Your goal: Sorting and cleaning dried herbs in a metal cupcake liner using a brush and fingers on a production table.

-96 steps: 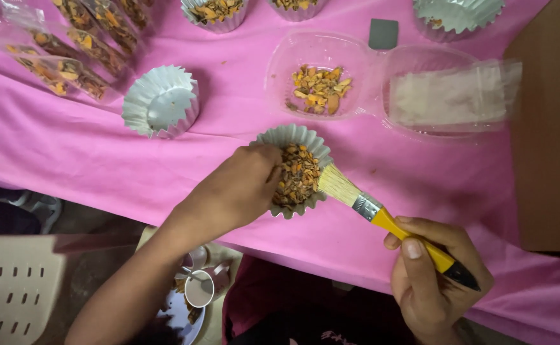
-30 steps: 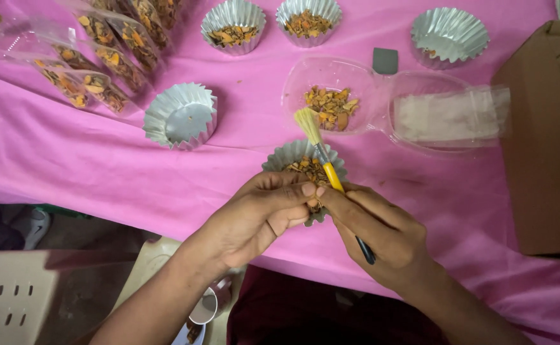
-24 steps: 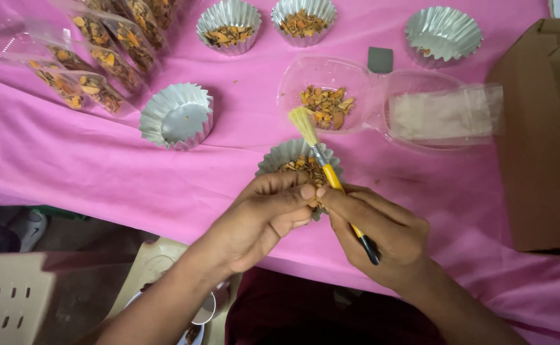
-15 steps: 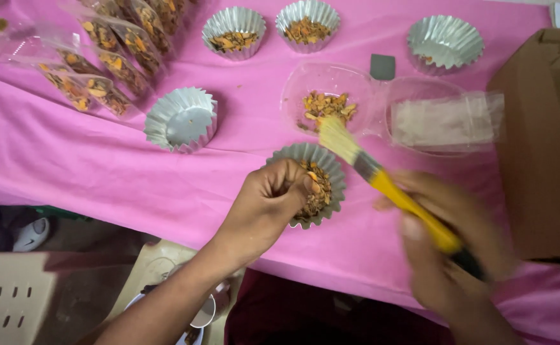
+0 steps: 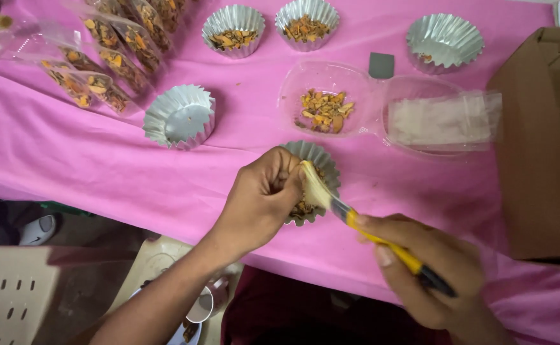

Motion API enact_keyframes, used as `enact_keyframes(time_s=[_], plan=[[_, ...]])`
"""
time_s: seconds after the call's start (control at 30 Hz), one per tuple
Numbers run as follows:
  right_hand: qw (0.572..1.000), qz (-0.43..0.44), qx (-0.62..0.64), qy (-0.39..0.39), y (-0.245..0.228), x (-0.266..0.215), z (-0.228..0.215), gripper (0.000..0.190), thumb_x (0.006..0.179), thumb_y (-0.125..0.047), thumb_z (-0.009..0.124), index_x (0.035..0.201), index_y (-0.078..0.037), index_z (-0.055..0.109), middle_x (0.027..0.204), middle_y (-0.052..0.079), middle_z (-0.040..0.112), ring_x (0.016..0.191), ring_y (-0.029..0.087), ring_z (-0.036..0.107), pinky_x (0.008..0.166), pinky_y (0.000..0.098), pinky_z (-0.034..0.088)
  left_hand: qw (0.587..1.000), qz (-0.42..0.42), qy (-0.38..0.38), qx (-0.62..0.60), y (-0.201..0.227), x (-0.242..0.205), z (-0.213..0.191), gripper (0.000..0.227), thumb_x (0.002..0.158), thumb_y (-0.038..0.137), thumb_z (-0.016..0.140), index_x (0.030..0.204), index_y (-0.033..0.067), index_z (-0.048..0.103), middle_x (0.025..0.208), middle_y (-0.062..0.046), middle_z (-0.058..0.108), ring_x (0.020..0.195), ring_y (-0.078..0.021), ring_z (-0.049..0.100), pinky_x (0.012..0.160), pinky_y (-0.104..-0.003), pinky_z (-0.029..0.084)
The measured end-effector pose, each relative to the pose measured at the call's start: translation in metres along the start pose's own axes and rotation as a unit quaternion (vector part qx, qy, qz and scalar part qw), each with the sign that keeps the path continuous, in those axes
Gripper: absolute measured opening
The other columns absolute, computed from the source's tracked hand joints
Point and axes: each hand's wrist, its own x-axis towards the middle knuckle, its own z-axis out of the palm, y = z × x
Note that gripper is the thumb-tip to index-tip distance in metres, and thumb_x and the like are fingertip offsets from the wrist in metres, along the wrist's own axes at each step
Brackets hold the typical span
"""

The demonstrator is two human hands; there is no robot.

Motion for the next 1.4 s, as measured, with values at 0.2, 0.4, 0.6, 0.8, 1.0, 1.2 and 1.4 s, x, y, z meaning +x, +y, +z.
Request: enact_keyframes(time_s=[0.2, 0.4, 0.6, 0.8, 1.0, 1.2, 1.4], plan=[[0.976, 0.148, 0.019, 0.161, 0.014, -0.024, 0.012, 0.025, 0.098, -0.006, 0.055, 0.117, 0.002, 0.068, 0.103, 0.015, 0.078, 0.089, 0.016, 0.077, 0.083, 0.0214, 0.057, 0.992, 0.002, -0.047, 0.113, 0.0, 0.046, -0.014, 0.031, 0.106, 0.009, 0.055, 0.077, 0.0165, 0.045, 0.067, 0.004, 0.043, 0.061, -0.0097, 0.04, 0.058, -0.028, 0.042], [0.952, 0.157, 0.128, 0.228, 0.028, -0.037, 0.042, 0.026, 0.097, -0.01, 0.057, 0.112, 0.009, 0.066, 0.098, 0.02, 0.075, 0.085, 0.025, 0.077, 0.083, 0.0286, 0.063, 0.939, 0.018, -0.041, 0.341, -0.002, 0.142, -0.009, 0.027, 0.096, 0.008, 0.057, 0.071, 0.0156, 0.051, 0.072, 0.0, 0.061, 0.07, -0.0121, 0.059, 0.062, -0.032, 0.048], [0.922, 0.152, 0.224, 0.278, 0.048, -0.047, 0.044, 0.031, 0.101, -0.018, 0.056, 0.112, 0.009, 0.065, 0.077, 0.012, 0.062, 0.073, 0.024, 0.072, 0.076, 0.0303, 0.065, 0.901, -0.076, -0.114, 0.412, -0.005, 0.157, -0.006, 0.031, 0.108, 0.011, 0.053, 0.077, 0.0092, 0.056, 0.079, -0.004, 0.064, 0.06, -0.0139, 0.058, 0.052, -0.03, 0.046], [0.882, 0.185, 0.278, 0.333, 0.055, -0.051, 0.046, 0.03, 0.105, -0.019, 0.056, 0.116, 0.008, 0.061, 0.101, 0.019, 0.068, 0.081, 0.026, 0.074, 0.085, 0.0328, 0.066, 0.871, -0.001, -0.132, 0.473, 0.032, 0.097, -0.016, 0.016, 0.093, -0.002, 0.039, 0.088, 0.0075, 0.051, 0.086, -0.012, 0.063, 0.076, -0.0265, 0.056, 0.065, -0.042, 0.04], [0.885, 0.189, 0.264, 0.334, 0.049, -0.049, 0.048, 0.034, 0.104, -0.021, 0.055, 0.116, 0.011, 0.059, 0.097, 0.02, 0.065, 0.078, 0.027, 0.072, 0.082, 0.0311, 0.064, 0.845, -0.043, -0.209, 0.49, 0.002, 0.047, -0.022, 0.017, 0.099, 0.006, 0.049, 0.085, 0.0033, 0.058, 0.084, -0.018, 0.072, 0.068, -0.0324, 0.067, 0.067, -0.049, 0.047], [0.895, 0.197, 0.225, 0.33, 0.047, -0.048, 0.046, 0.032, 0.103, -0.018, 0.055, 0.112, 0.012, 0.061, 0.094, 0.019, 0.064, 0.076, 0.028, 0.073, 0.078, 0.028, 0.061, 0.788, 0.059, -0.225, 0.57, -0.022, 0.043, -0.024, 0.032, 0.07, -0.013, 0.055, 0.098, 0.0011, 0.062, 0.101, -0.022, 0.069, 0.095, -0.0434, 0.066, 0.082, -0.051, 0.053], [0.895, 0.189, 0.212, 0.343, 0.044, -0.046, 0.049, 0.029, 0.101, -0.017, 0.056, 0.108, 0.011, 0.063, 0.087, 0.017, 0.064, 0.074, 0.028, 0.072, 0.078, 0.0314, 0.063, 0.773, 0.06, -0.26, 0.576, -0.006, 0.041, -0.016, 0.029, 0.067, -0.018, 0.052, 0.089, -0.0005, 0.062, 0.094, -0.02, 0.07, 0.085, -0.04, 0.069, 0.075, -0.049, 0.056]])
